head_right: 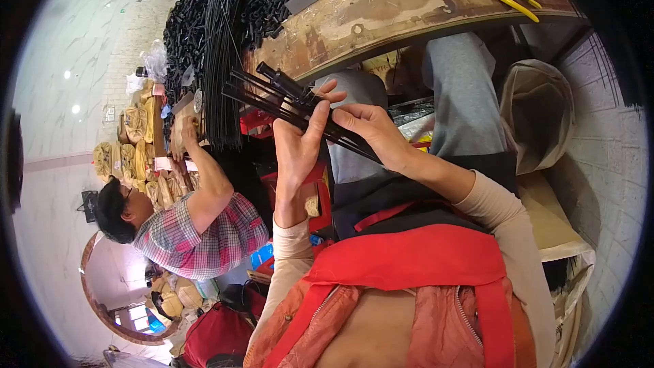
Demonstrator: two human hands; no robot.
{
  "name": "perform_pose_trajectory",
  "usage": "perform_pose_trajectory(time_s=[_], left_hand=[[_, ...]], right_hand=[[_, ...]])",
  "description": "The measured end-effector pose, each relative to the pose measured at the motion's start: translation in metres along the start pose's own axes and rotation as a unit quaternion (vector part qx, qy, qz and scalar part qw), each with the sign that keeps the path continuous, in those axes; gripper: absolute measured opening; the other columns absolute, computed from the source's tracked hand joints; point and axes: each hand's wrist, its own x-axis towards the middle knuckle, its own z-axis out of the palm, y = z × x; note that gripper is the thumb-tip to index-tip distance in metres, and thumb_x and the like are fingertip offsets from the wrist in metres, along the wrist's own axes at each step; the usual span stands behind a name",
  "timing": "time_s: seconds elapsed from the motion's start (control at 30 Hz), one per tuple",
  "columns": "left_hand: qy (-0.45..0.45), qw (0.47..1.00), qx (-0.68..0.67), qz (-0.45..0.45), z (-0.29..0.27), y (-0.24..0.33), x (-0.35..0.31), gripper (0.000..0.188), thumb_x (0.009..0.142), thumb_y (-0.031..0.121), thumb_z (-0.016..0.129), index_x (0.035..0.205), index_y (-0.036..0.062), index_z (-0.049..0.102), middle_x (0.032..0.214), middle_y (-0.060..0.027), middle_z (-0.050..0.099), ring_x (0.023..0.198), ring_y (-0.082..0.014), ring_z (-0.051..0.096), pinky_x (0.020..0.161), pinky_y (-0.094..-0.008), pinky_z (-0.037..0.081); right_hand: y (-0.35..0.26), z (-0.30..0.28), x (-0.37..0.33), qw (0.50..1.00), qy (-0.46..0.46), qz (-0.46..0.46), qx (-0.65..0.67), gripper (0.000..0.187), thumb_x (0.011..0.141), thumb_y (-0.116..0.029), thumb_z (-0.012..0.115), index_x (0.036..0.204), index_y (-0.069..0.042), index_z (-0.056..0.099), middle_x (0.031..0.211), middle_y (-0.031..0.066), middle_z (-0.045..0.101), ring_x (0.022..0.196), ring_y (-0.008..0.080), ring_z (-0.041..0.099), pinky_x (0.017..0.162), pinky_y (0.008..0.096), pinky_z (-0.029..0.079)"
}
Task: Assembling hair brushes by inserting bundles of bristles into plastic components using pliers.
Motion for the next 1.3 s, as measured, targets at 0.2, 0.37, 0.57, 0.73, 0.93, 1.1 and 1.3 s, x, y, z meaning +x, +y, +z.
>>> perform_pose_trajectory(time_s=[0.2, 0.37, 0.57, 0.73, 0.93, 1.1, 1.3], left_hand=[[0.041, 0.998, -0.019, 0.047, 0.014, -0.008, 0.005, 0.021, 0.095, 0.006, 0.053, 0.100, -0.0089, 0.067, 0.106, -0.0156, 0.069, 0.090, -0.0131, 0.064, 0.079, -0.0289, 0.052], [0.069, 0.996, 0.042, 0.032, 0.031, -0.003, 0.011, 0.021, 0.095, 0.005, 0.052, 0.098, -0.0095, 0.067, 0.100, -0.0138, 0.071, 0.083, -0.0108, 0.063, 0.076, -0.0265, 0.050], [0.025, 0.998, -0.060, -0.007, 0.054, 0.000, 0.038, 0.020, 0.096, 0.005, 0.053, 0.100, -0.0096, 0.066, 0.098, -0.0129, 0.071, 0.084, -0.0121, 0.064, 0.077, -0.0285, 0.051], [-0.042, 0.999, -0.001, 0.011, 0.046, -0.008, 0.065, 0.023, 0.097, 0.002, 0.047, 0.086, -0.0078, 0.064, 0.090, -0.0122, 0.070, 0.101, -0.0235, 0.065, 0.089, -0.0342, 0.048], [-0.062, 0.995, -0.072, -0.003, 0.038, -0.005, 0.053, 0.017, 0.098, 0.003, 0.045, 0.090, -0.0059, 0.058, 0.087, -0.0159, 0.068, 0.101, -0.0299, 0.065, 0.093, -0.0399, 0.048], [-0.060, 0.995, -0.081, -0.005, 0.028, 0.002, 0.032, 0.018, 0.098, 0.003, 0.045, 0.093, -0.0056, 0.060, 0.090, -0.0135, 0.068, 0.099, -0.0253, 0.065, 0.090, -0.0359, 0.048], [-0.072, 0.992, -0.095, 0.039, 0.030, -0.005, 0.028, 0.026, 0.098, 0.006, 0.045, 0.098, -0.0080, 0.067, 0.097, -0.0131, 0.070, 0.091, -0.0185, 0.066, 0.084, -0.0309, 0.051]], right_hand=[[-0.024, 0.004, 0.002, 0.994, -0.016, 0.043, 0.102, 0.031, 0.097, -0.024, 0.057, 0.120, -0.004, 0.060, 0.115, -0.0015, 0.062, 0.106, 0.0067, 0.055, 0.096, 0.0276, 0.041], [-0.019, 0.000, -0.008, 0.998, 0.064, -0.016, -0.018, 0.033, 0.098, -0.023, 0.055, 0.121, 0.000, 0.061, 0.112, 0.0019, 0.062, 0.106, 0.0082, 0.055, 0.095, 0.0253, 0.042], [-0.090, -0.024, -0.019, 0.950, 0.056, 0.209, -0.223, 0.030, 0.097, -0.028, 0.059, 0.111, -0.002, 0.064, 0.109, 0.0005, 0.062, 0.101, 0.0055, 0.053, 0.087, 0.0235, 0.044], [-0.186, -0.121, -0.034, 0.466, 0.159, -0.306, -0.815, 0.037, 0.079, -0.027, 0.074, 0.108, -0.006, 0.063, 0.106, 0.0114, 0.057, 0.096, 0.0282, 0.055, 0.085, 0.0380, 0.045], [-0.247, -0.204, -0.021, 0.357, 0.262, -0.210, -0.872, 0.044, 0.079, -0.030, 0.073, 0.113, -0.006, 0.059, 0.113, 0.0147, 0.051, 0.102, 0.0324, 0.051, 0.088, 0.0399, 0.043], [-0.237, -0.185, -0.018, 0.574, 0.142, -0.231, -0.772, 0.040, 0.088, -0.031, 0.067, 0.115, -0.004, 0.055, 0.102, 0.0138, 0.056, 0.092, 0.0251, 0.055, 0.080, 0.0336, 0.046], [-0.179, -0.073, -0.072, 0.922, 0.114, 0.216, -0.301, 0.031, 0.098, -0.030, 0.053, 0.111, -0.002, 0.058, 0.064, 0.0033, 0.057, 0.050, 0.0109, 0.052, 0.050, 0.0249, 0.041]])
